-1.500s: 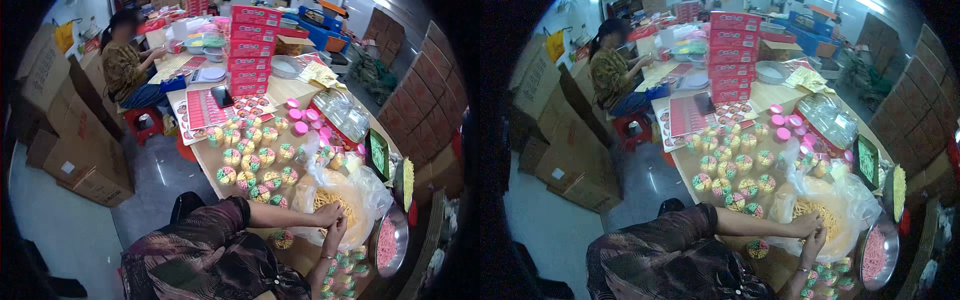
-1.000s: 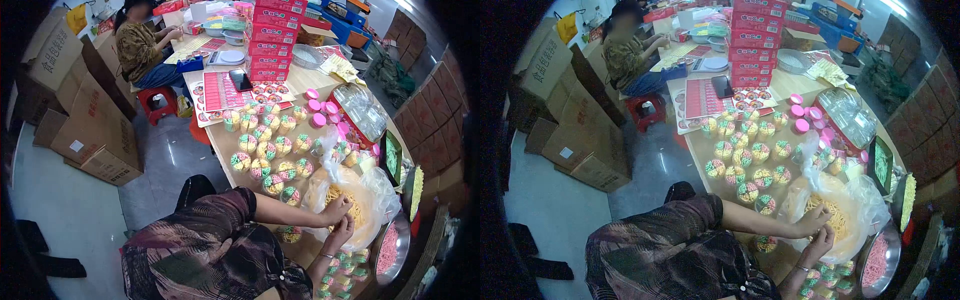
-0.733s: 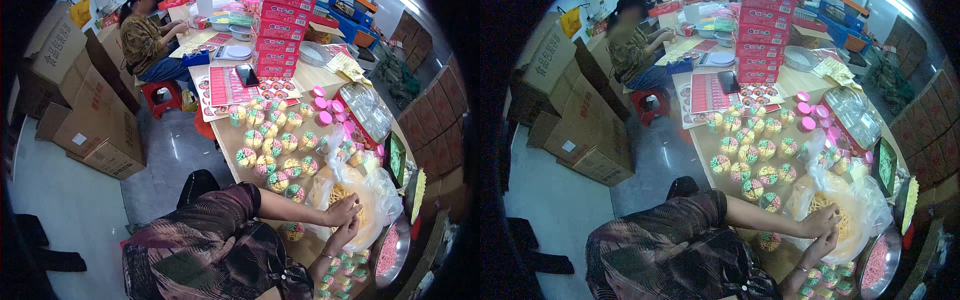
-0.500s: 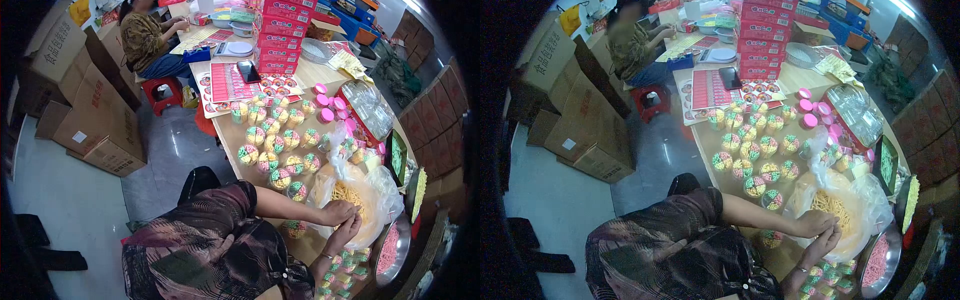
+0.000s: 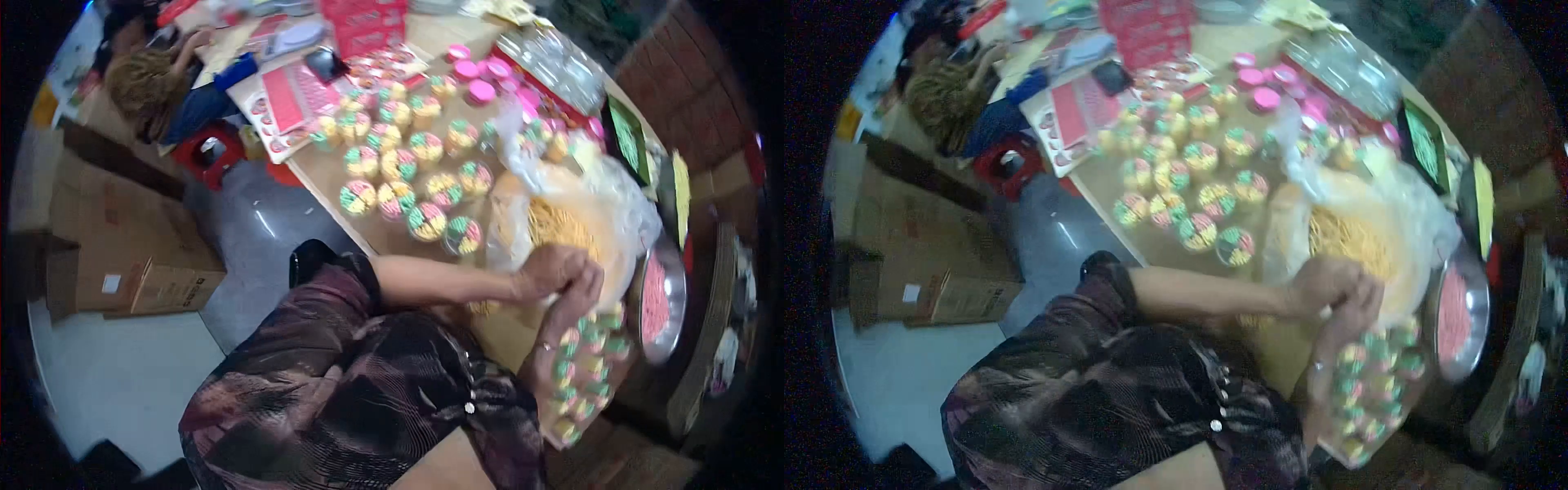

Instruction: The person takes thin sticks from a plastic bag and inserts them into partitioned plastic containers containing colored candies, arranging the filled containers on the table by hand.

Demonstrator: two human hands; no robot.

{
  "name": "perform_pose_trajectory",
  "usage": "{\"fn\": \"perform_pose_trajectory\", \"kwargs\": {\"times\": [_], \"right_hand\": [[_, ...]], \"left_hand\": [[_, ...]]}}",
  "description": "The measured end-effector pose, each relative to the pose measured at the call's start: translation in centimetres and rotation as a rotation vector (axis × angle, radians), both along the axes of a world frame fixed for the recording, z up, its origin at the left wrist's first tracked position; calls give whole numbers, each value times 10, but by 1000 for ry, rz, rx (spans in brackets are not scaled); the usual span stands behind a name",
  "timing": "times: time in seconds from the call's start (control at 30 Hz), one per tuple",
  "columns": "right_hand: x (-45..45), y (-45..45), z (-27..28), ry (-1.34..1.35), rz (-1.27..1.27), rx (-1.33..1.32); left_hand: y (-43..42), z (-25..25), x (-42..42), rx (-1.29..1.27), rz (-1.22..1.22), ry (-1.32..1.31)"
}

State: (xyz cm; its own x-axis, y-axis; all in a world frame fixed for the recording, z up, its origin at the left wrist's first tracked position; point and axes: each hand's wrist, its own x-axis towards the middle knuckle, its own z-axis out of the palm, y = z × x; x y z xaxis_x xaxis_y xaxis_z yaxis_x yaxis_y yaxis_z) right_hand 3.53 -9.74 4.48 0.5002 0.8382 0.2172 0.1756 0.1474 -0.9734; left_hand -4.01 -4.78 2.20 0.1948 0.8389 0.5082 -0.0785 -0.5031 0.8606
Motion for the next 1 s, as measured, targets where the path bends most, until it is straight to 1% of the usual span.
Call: {"fn": "perform_pose_trajectory", "kwargs": {"times": [0.07, 0.1, 0.13, 0.17, 0.2, 0.23, 0.27, 0.33, 0.37, 0.4, 0.47, 0.5, 0.57, 0.63, 0.83, 0.97, 1.0], "right_hand": [[-13, -2, 1, -77, 23, 147], [-18, -4, 4, -129, -13, 145], [-23, -4, 9, -230, -29, 179], [-18, -5, 4, -287, -29, 122], [-17, -4, 2, -228, 31, 160], [-19, -7, 8, -150, 71, 140], [-11, -14, 5, -208, 88, 75], [5, -30, 1, -331, 126, -49], [12, -38, -3, -351, 140, -122], [18, -47, -6, -373, 156, -195], [28, -61, -29, -823, 208, -418], [26, -66, -42, -813, 213, -435], [22, -75, -72, -989, 191, -358], [21, -76, -85, -1177, 160, -264], [20, -74, -81, -1145, 148, -284], [23, -75, -81, -986, 154, -285], [24, -74, -81, -987, 156, -283]], "left_hand": [[-2, 3, -7, -66, -57, -115], [-3, 9, -11, -139, -96, -100], [-4, 6, -12, -218, -135, -150], [-6, 4, -13, -187, -108, -153], [-6, 5, -21, -216, -223, -163], [-8, 5, -30, -174, -135, -20], [-15, 16, -51, -362, -236, 99], [-35, 30, -88, -262, -245, 170], [-42, 26, -109, -105, -212, 346], [-46, 20, -125, -47, -236, 438], [-59, -1, -138, 3, -252, 508], [-66, -11, -145, 29, -260, 542], [-73, -32, -147, 67, -262, 537], [-75, -44, -143, -230, -357, 475], [-64, -56, -126, -314, -426, 516], [-57, -42, -132, -622, -484, 285], [-55, -39, -133, -621, -481, 284]]}}
